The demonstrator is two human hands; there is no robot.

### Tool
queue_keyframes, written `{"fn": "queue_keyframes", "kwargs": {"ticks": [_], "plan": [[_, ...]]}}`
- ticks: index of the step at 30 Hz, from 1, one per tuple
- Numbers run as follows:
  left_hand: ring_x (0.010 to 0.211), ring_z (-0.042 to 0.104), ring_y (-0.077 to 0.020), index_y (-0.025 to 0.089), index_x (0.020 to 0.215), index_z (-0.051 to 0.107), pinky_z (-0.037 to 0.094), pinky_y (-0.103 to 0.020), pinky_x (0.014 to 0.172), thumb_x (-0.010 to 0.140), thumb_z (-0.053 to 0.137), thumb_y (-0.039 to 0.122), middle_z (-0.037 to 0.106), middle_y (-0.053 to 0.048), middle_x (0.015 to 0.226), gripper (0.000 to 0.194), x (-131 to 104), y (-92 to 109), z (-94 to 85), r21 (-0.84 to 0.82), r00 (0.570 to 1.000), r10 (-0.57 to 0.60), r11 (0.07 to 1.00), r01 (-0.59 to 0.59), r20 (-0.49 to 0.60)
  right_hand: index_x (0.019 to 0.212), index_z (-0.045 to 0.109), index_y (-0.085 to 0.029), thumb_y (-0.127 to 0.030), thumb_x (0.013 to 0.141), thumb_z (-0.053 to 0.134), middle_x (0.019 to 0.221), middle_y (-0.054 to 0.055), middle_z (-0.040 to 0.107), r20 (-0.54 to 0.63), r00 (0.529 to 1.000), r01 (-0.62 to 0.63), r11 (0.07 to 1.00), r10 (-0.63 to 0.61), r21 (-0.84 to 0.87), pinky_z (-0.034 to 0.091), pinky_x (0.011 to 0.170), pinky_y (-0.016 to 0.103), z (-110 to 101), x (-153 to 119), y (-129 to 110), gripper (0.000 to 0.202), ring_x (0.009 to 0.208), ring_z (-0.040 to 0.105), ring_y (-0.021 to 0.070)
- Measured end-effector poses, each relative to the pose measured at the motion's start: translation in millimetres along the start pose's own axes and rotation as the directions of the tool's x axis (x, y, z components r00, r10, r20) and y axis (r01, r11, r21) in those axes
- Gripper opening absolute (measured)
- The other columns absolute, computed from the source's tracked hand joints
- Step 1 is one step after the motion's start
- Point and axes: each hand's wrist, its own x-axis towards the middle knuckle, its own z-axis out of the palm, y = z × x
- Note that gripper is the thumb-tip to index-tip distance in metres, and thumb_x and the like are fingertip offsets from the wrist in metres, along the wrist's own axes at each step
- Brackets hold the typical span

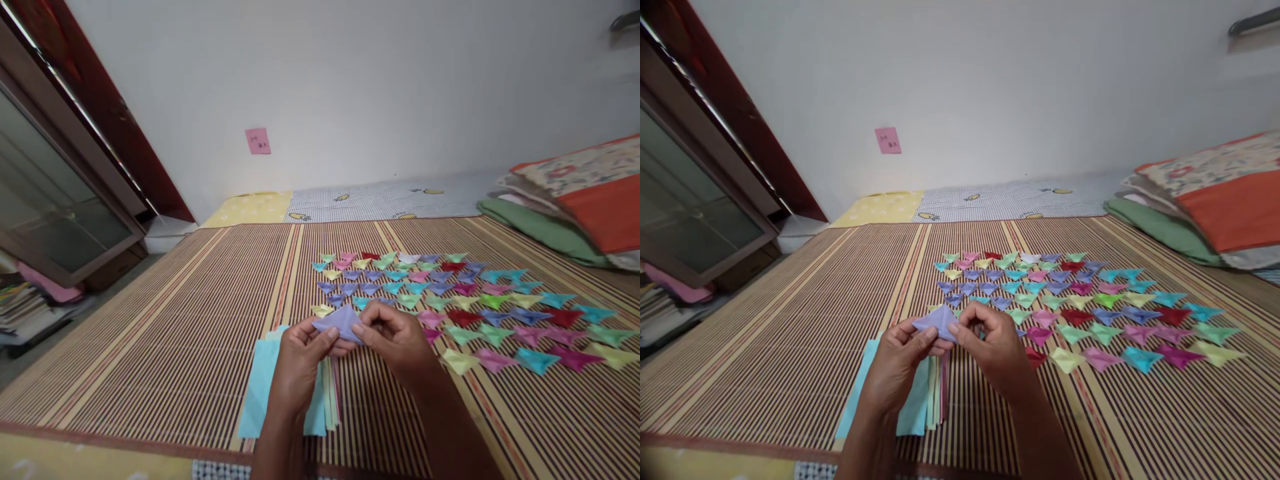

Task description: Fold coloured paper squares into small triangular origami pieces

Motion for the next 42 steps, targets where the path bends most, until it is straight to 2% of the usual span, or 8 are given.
{"fn": "queue_keyframes", "kwargs": {"ticks": [5,11,18,26,32,36,40,42], "plan": [[0.059,0.073,-0.0142,0.012,0.084,0.078,0.059,-0.021,0.063,0.072,0.090,0.034,0.080,-0.007,0.071,0.028,-1,5,-3.9,0.054,0.998,-0.019,0.998,0.016,0.053,0.081,0.067,-0.021,-0.031,0.086,0.071,0.073,-0.002,0.059,0.050,0.999,-0.020,0.998,0.017,0.052,0.041,0.063,0.029,0,0,-4,0.012,0.067,0.052,0.0148],[0.058,0.073,-0.0148,0.013,0.084,0.080,0.059,-0.023,0.064,0.074,0.088,0.031,0.079,-0.007,0.067,0.023,-5,9,-4.0,0.095,0.996,-0.033,0.995,0.024,0.084,0.072,0.060,-0.021,-0.031,0.087,0.070,0.067,-0.004,0.051,0.005,1.000,-0.019,1.000,0.019,0.020,0.036,0.058,0.028,2,-1,-2,0.021,0.061,0.045,0.0130],[0.068,0.075,-0.0184,0.014,0.085,0.080,0.061,-0.029,0.071,0.070,0.091,0.032,0.081,-0.006,0.077,0.025,-3,6,-1.8,0.028,0.998,0.064,0.998,-0.064,0.006,0.072,0.057,-0.021,-0.033,0.089,0.067,0.069,-0.003,0.054,-0.020,0.999,-0.026,0.999,0.025,-0.048,0.039,0.064,0.031,7,-3,-12,0.022,0.066,0.050,0.0149],[0.068,0.072,-0.0150,0.016,0.081,0.075,0.058,-0.027,0.076,0.074,0.089,0.036,0.077,-0.002,0.073,0.026,-4,6,-3.3,0.025,0.994,0.113,0.993,-0.113,-0.002,0.072,0.059,-0.021,-0.031,0.089,0.066,0.067,-0.004,0.055,-0.096,0.995,-0.011,0.995,0.002,-0.095,0.039,0.064,0.031,11,-3,-24,0.021,0.065,0.050,0.0148],[0.070,0.062,-0.0120,0.016,0.073,0.067,0.051,-0.021,0.070,0.075,0.087,0.032,0.068,0.001,0.074,0.025,-4,8,-6.8,0.146,0.983,0.186,0.972,-0.182,-0.013,0.075,0.063,-0.022,-0.030,0.089,0.068,0.070,-0.002,0.058,-0.068,0.998,0.002,0.990,-0.012,-0.141,0.041,0.066,0.031,13,-4,-23,0.017,0.068,0.053,0.0161],[0.075,0.061,-0.0138,0.017,0.069,0.062,0.047,-0.021,0.067,0.080,0.082,0.030,0.068,-0.002,0.080,0.026,-5,12,-5.8,0.224,0.971,0.240,0.945,-0.237,0.010,0.076,0.064,-0.022,-0.030,0.089,0.069,0.069,-0.003,0.058,-0.062,0.998,-0.010,0.992,0.002,-0.128,0.040,0.064,0.030,18,-4,-21,0.017,0.067,0.054,0.0163],[0.079,0.064,-0.0167,0.018,0.064,0.057,0.048,-0.023,0.067,0.080,0.079,0.026,0.071,-0.005,0.086,0.028,-7,16,-3.4,0.269,0.962,0.272,0.925,-0.266,0.017,0.071,0.062,-0.021,-0.029,0.087,0.070,0.094,0.004,0.067,-0.100,0.994,0.039,0.991,-0.052,-0.125,0.045,0.080,0.033,21,-5,-19,0.020,0.092,0.062,0.0216],[0.082,0.066,-0.0183,0.018,0.063,0.056,0.049,-0.025,0.071,0.080,0.077,0.023,0.072,-0.006,0.087,0.028,-9,17,-2.7,0.290,0.954,0.298,0.912,-0.291,0.019,0.072,0.062,-0.021,-0.030,0.088,0.070,0.092,0.004,0.068,-0.071,0.997,0.015,0.996,-0.021,-0.083,0.045,0.079,0.033,21,-5,-18,0.020,0.089,0.062,0.0212]]}}
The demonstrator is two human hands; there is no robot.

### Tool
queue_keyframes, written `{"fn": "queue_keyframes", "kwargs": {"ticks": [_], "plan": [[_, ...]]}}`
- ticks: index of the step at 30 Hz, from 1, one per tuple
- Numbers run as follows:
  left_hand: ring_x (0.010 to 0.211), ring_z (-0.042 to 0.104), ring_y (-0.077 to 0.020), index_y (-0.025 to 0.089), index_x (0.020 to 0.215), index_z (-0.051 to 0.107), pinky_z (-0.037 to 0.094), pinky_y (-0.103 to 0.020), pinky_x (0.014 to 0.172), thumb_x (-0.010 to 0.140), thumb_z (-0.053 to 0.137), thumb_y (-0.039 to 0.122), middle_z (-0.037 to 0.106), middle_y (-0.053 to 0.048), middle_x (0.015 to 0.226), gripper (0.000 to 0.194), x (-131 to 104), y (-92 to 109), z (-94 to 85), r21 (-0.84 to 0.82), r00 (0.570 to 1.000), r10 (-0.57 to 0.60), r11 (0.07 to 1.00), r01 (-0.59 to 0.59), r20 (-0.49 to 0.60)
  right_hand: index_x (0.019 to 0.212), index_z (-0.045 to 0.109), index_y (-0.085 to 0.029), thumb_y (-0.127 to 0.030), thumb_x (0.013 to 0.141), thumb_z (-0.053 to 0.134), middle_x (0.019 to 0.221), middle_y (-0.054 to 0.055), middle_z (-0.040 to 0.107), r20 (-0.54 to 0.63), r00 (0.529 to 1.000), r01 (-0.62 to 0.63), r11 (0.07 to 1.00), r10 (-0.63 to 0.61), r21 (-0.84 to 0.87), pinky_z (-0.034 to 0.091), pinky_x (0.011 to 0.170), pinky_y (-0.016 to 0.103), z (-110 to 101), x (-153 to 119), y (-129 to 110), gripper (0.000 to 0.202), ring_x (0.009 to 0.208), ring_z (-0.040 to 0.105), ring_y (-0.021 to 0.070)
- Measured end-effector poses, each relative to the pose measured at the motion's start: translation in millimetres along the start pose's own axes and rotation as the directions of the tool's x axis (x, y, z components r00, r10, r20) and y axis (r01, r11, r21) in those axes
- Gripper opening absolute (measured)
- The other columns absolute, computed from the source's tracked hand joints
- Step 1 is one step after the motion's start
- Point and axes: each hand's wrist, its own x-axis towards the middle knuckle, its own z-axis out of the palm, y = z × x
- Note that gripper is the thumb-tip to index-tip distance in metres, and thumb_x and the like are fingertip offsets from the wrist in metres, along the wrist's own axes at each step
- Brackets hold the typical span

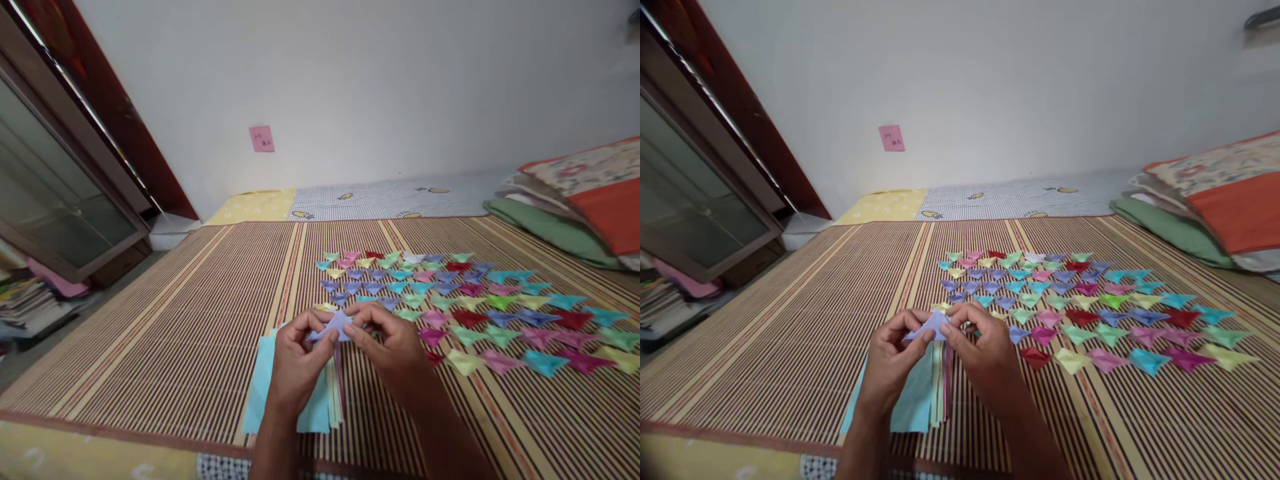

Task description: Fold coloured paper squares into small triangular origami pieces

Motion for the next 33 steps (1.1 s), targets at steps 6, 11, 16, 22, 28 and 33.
{"fn": "queue_keyframes", "kwargs": {"ticks": [6,11,16,22,28,33], "plan": [[0.117,0.065,-0.0271,0.019,0.066,0.059,0.051,-0.032,0.090,0.085,0.074,0.019,0.070,-0.012,0.125,0.024,-3,5,1.0,0.133,0.995,0.092,0.987,-0.086,-0.036,0.072,0.061,-0.022,-0.029,0.090,0.068,0.072,-0.001,0.059,-0.021,1.000,-0.014,1.000,0.015,0.028,0.043,0.068,0.031,0,-1,-1,0.021,0.070,0.054,0.0171],[0.101,0.071,-0.0230,0.018,0.074,0.069,0.056,-0.030,0.082,0.081,0.080,0.024,0.072,-0.011,0.125,0.015,0,2,4.6,0.051,0.989,0.032,0.998,-0.025,-0.146,0.071,0.062,-0.022,-0.027,0.089,0.068,0.075,0.001,0.064,-0.156,0.986,0.059,0.997,-0.066,-0.052,0.047,0.073,0.034,3,0,-1,0.020,0.077,0.061,0.0201],[0.075,0.071,-0.0164,0.017,0.072,0.073,0.059,-0.027,0.073,0.071,0.088,0.031,0.077,-0.005,0.087,0.021,2,-5,8.2,-0.104,0.975,-0.071,0.993,0.050,-0.209,0.072,0.061,-0.023,-0.025,0.091,0.066,0.076,0.002,0.066,-0.197,0.970,0.119,0.983,-0.145,-0.142,0.049,0.074,0.036,3,0,2,0.020,0.078,0.063,0.0211],[0.073,0.068,-0.0161,0.016,0.071,0.074,0.057,-0.024,0.068,0.076,0.085,0.028,0.073,-0.004,0.078,0.017,0,-5,6.2,-0.020,0.983,0.007,1.000,-0.010,-0.181,0.073,0.061,-0.023,-0.024,0.090,0.067,0.090,0.004,0.070,-0.140,0.976,0.150,0.979,-0.169,-0.139,0.050,0.085,0.038,0,2,4,0.018,0.091,0.067,0.0232],[0.074,0.067,-0.0165,0.017,0.073,0.072,0.054,-0.025,0.069,0.083,0.079,0.026,0.070,-0.003,0.074,0.015,-2,-2,5.0,0.015,0.993,0.025,1.000,-0.023,-0.116,0.074,0.060,-0.022,-0.029,0.093,0.065,0.078,0.002,0.067,-0.125,0.991,0.036,0.996,-0.047,-0.087,0.049,0.072,0.035,2,-1,1,0.021,0.077,0.064,0.0206],[0.070,0.066,-0.0153,0.016,0.072,0.071,0.055,-0.024,0.066,0.079,0.082,0.029,0.071,-0.003,0.075,0.018,-1,-2,8.1,0.004,0.985,0.012,1.000,-0.011,-0.172,0.072,0.060,-0.022,-0.030,0.091,0.066,0.073,0.001,0.065,-0.161,0.984,0.055,0.994,-0.070,-0.092,0.049,0.068,0.032,5,-2,0,0.021,0.069,0.061,0.0182]]}}
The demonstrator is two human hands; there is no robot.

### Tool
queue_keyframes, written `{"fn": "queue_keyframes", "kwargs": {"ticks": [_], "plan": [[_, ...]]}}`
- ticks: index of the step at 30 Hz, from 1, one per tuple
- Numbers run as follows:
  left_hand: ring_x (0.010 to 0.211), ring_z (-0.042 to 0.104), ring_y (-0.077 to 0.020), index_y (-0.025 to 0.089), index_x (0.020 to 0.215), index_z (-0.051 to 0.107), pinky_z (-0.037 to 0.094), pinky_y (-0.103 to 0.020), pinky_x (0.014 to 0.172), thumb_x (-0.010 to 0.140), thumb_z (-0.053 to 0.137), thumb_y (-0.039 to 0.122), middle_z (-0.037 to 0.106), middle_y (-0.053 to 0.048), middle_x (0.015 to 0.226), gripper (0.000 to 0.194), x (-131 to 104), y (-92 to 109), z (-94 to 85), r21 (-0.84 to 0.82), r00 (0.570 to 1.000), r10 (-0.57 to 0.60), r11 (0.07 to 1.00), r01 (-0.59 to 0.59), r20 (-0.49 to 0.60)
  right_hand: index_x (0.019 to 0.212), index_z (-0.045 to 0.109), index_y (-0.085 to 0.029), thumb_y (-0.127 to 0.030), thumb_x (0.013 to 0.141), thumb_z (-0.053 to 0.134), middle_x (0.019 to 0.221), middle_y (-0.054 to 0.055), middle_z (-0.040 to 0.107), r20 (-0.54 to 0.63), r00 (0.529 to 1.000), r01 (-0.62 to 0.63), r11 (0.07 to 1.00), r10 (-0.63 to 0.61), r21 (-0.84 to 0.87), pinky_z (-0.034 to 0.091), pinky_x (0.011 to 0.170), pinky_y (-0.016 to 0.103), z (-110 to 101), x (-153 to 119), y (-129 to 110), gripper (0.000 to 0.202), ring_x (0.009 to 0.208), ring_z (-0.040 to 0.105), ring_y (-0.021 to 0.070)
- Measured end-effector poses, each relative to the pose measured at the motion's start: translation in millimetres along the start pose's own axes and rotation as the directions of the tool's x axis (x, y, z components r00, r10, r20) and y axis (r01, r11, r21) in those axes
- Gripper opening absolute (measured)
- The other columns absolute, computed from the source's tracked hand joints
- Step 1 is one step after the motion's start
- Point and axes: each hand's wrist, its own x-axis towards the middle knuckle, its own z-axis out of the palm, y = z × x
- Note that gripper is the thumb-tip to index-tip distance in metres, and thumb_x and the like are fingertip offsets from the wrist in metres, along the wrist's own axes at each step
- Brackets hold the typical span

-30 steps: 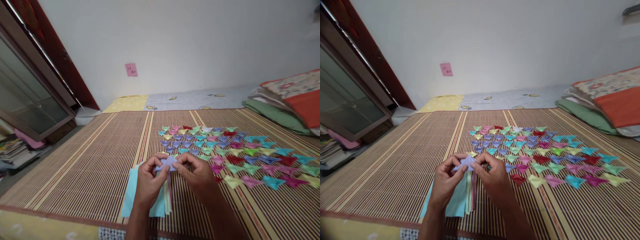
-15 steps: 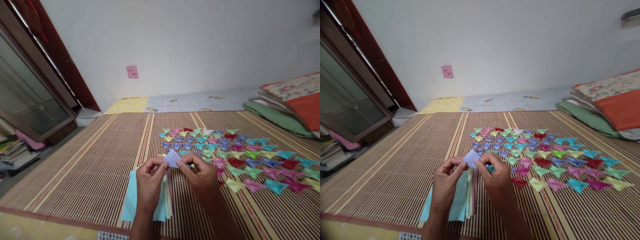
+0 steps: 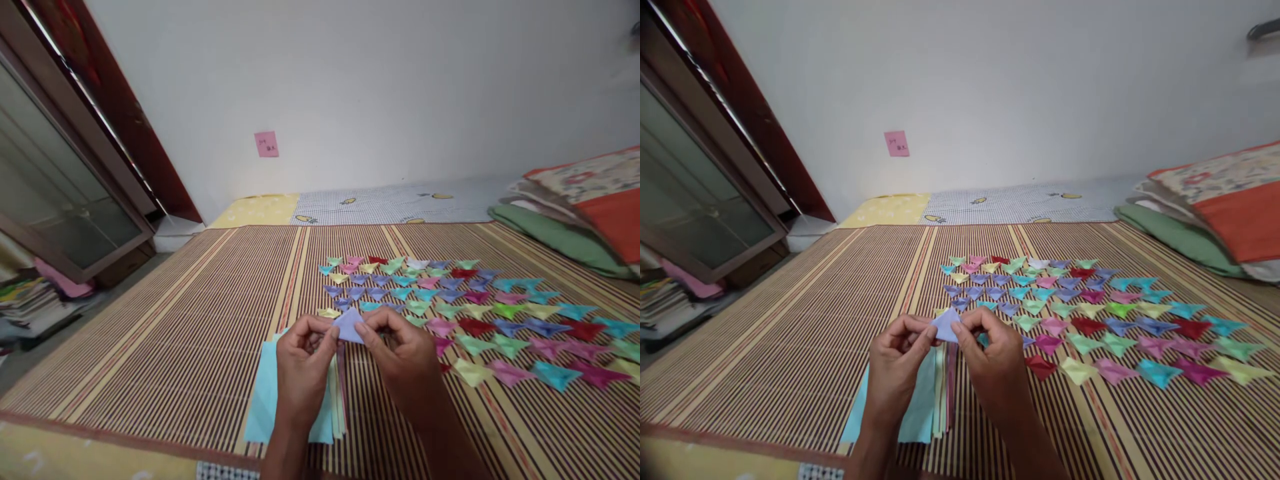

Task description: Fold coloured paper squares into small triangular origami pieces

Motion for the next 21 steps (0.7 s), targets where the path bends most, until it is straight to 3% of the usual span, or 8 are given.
{"fn": "queue_keyframes", "kwargs": {"ticks": [6,15,21], "plan": [[0.067,0.067,-0.0145,0.016,0.069,0.069,0.056,-0.023,0.064,0.075,0.085,0.029,0.071,-0.003,0.072,0.021,-0.6,-1.8,2.5,-0.038,0.999,-0.013,0.999,0.011,-0.039,0.072,0.060,-0.022,-0.027,0.091,0.067,0.078,0.002,0.067,-0.016,1.000,-0.017,0.998,0.018,0.065,0.051,0.074,0.035,1.5,-0.1,-0.9,0.020,0.077,0.065,0.0196],[0.069,0.069,-0.0139,0.017,0.069,0.069,0.058,-0.022,0.065,0.076,0.085,0.027,0.073,-0.003,0.074,0.021,-2.1,0.5,5.7,-0.061,0.999,-0.009,0.998,0.007,-0.035,0.070,0.058,-0.022,-0.026,0.090,0.068,0.076,0.001,0.064,-0.039,0.999,-0.023,0.998,0.026,0.064,0.050,0.072,0.033,2.6,-0.8,0.2,0.023,0.075,0.063,0.0185],[0.068,0.074,-0.0143,0.016,0.079,0.071,0.060,-0.022,0.067,0.072,0.088,0.027,0.076,-0.002,0.072,0.022,-0.9,2.8,4.2,-0.142,0.995,-0.103,0.985,0.099,-0.015,0.071,0.060,-0.023,-0.022,0.090,0.068,0.078,0.002,0.068,-0.152,0.982,0.100,0.992,-0.111,-0.080,0.052,0.072,0.032,-0.2,1.1,-0.5,0.021,0.078,0.066,0.0200]]}}
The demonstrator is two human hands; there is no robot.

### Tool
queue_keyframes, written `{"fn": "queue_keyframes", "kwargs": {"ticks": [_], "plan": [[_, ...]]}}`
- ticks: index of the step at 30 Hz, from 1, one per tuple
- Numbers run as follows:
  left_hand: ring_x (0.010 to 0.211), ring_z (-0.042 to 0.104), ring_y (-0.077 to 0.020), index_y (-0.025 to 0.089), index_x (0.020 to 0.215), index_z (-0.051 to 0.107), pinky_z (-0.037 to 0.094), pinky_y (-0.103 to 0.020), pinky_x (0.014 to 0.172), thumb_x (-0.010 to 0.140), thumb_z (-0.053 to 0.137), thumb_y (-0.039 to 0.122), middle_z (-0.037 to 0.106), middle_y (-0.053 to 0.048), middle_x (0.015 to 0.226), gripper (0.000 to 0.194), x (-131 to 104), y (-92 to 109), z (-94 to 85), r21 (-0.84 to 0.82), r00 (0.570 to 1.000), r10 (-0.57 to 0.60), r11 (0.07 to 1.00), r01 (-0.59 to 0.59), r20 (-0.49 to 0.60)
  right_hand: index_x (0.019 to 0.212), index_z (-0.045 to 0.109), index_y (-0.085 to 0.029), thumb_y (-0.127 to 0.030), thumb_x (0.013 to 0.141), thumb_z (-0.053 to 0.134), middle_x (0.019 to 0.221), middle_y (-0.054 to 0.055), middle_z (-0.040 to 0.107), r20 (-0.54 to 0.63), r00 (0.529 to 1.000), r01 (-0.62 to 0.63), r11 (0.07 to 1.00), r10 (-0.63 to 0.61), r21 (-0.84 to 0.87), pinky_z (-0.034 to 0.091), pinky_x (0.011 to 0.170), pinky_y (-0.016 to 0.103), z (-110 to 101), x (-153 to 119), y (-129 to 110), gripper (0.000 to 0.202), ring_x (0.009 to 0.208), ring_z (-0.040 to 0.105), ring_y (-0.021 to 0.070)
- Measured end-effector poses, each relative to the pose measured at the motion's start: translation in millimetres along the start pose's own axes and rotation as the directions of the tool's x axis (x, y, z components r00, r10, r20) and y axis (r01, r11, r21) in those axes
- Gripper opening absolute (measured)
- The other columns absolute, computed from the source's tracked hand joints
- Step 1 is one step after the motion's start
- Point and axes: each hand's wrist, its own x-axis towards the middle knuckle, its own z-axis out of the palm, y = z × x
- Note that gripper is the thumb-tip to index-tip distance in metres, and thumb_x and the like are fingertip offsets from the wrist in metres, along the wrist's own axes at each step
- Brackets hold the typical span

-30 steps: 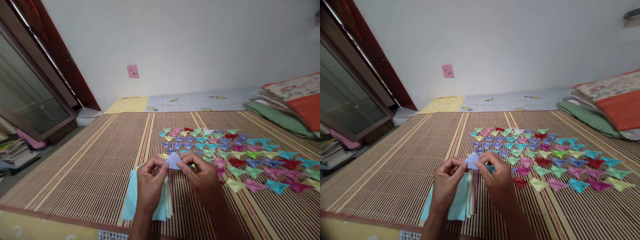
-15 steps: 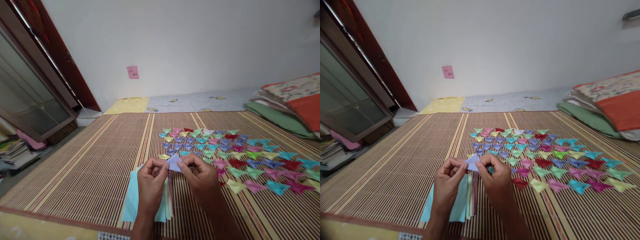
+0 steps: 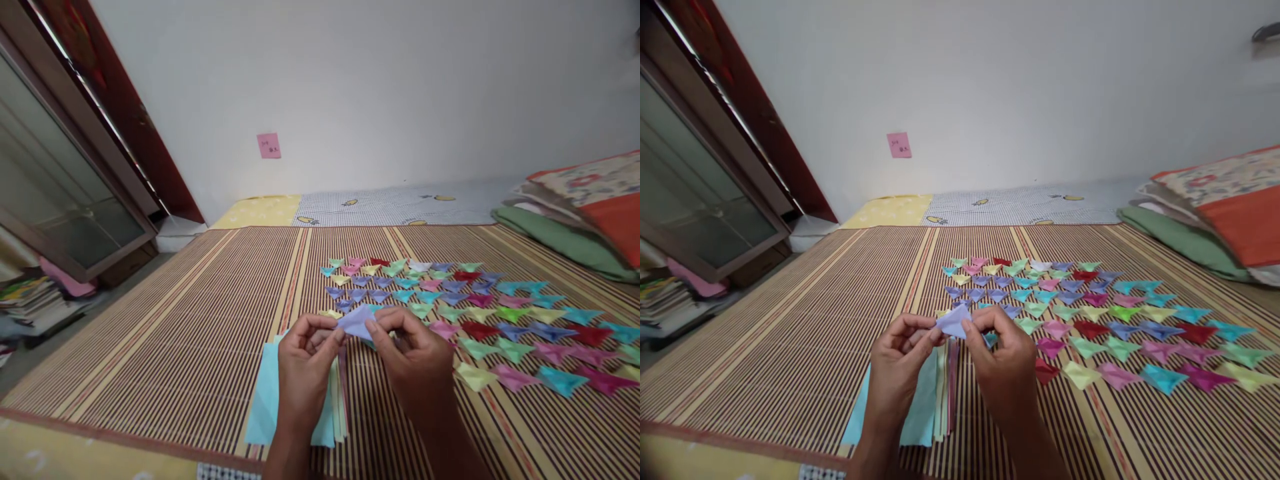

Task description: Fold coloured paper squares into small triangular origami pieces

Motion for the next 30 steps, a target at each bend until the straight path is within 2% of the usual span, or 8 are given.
{"fn": "queue_keyframes", "kwargs": {"ticks": [4,9,11,18,22,26,30], "plan": [[0.070,0.074,-0.0125,0.016,0.083,0.070,0.060,-0.020,0.069,0.075,0.086,0.023,0.076,-0.001,0.073,0.019,-0.4,1.3,-2.3,0.000,1.000,0.007,1.000,-0.007,-0.004,0.071,0.061,-0.022,-0.021,0.090,0.069,0.078,0.000,0.068,-0.018,0.997,0.071,0.997,-0.071,-0.023,0.052,0.072,0.031,-3.8,1.6,2.8,0.021,0.077,0.067,0.0187],[0.081,0.075,-0.0139,0.018,0.101,0.066,0.061,-0.022,0.076,0.075,0.085,0.019,0.078,-0.001,0.087,0.032,-0.4,0.9,-1.3,-0.019,1.000,0.022,1.000,-0.022,-0.002,0.072,0.062,-0.022,-0.021,0.090,0.070,0.079,0.000,0.067,-0.009,1.000,0.010,0.999,-0.010,0.037,0.052,0.074,0.031,-3.9,1.0,7.2,0.019,0.079,0.066,0.0181],[0.080,0.075,-0.0139,0.018,0.105,0.065,0.061,-0.022,0.075,0.076,0.085,0.019,0.077,-0.001,0.086,0.035,-0.7,0.5,-0.4,-0.031,1.000,0.020,0.999,-0.020,-0.007,0.071,0.062,-0.022,-0.022,0.089,0.071,0.078,0.000,0.067,-0.008,1.000,-0.002,0.999,0.003,0.052,0.052,0.073,0.031,-2.8,0.8,7.1,0.020,0.079,0.066,0.0178],[0.068,0.075,-0.0139,0.017,0.100,0.065,0.061,-0.023,0.070,0.074,0.087,0.022,0.077,0.000,0.077,0.035,0.7,-3.0,-0.4,-0.105,0.999,-0.001,0.994,-0.003,-0.038,0.071,0.065,-0.022,-0.022,0.088,0.073,0.080,0.001,0.068,-0.001,0.999,-0.045,0.992,0.045,0.115,0.053,0.074,0.030,0.3,1.2,7.9,0.018,0.079,0.066,0.0173],[0.065,0.074,-0.0130,0.016,0.094,0.068,0.061,-0.022,0.067,0.071,0.089,0.023,0.076,0.000,0.074,0.031,4.2,-4.9,-4.0,-0.124,0.999,-0.039,0.991,0.040,0.007,0.070,0.064,-0.021,-0.023,0.085,0.074,0.079,0.001,0.068,0.009,0.994,-0.107,0.970,0.107,0.220,0.053,0.073,0.030,-0.2,0.8,8.5,0.019,0.078,0.066,0.0176],[0.074,0.074,-0.0132,0.015,0.094,0.073,0.060,-0.021,0.069,0.069,0.091,0.024,0.078,-0.003,0.081,0.033,4.6,-3.5,-7.3,-0.090,0.995,-0.075,0.993,0.080,0.061,0.069,0.063,-0.021,-0.022,0.086,0.073,0.081,0.002,0.067,0.089,0.989,-0.138,0.955,0.119,0.261,0.053,0.074,0.032,-1.9,1.1,5.5,0.019,0.079,0.066,0.0185],[0.069,0.070,-0.0112,0.015,0.091,0.074,0.056,-0.020,0.068,0.068,0.091,0.024,0.077,-0.002,0.077,0.030,1.7,1.0,-7.3,-0.067,0.986,-0.107,0.991,0.116,0.128,0.070,0.061,-0.021,-0.022,0.088,0.071,0.079,0.001,0.066,0.207,0.978,-0.072,0.975,0.028,0.209,0.052,0.072,0.031,-6.2,2.6,2.9,0.021,0.076,0.065,0.0174]]}}
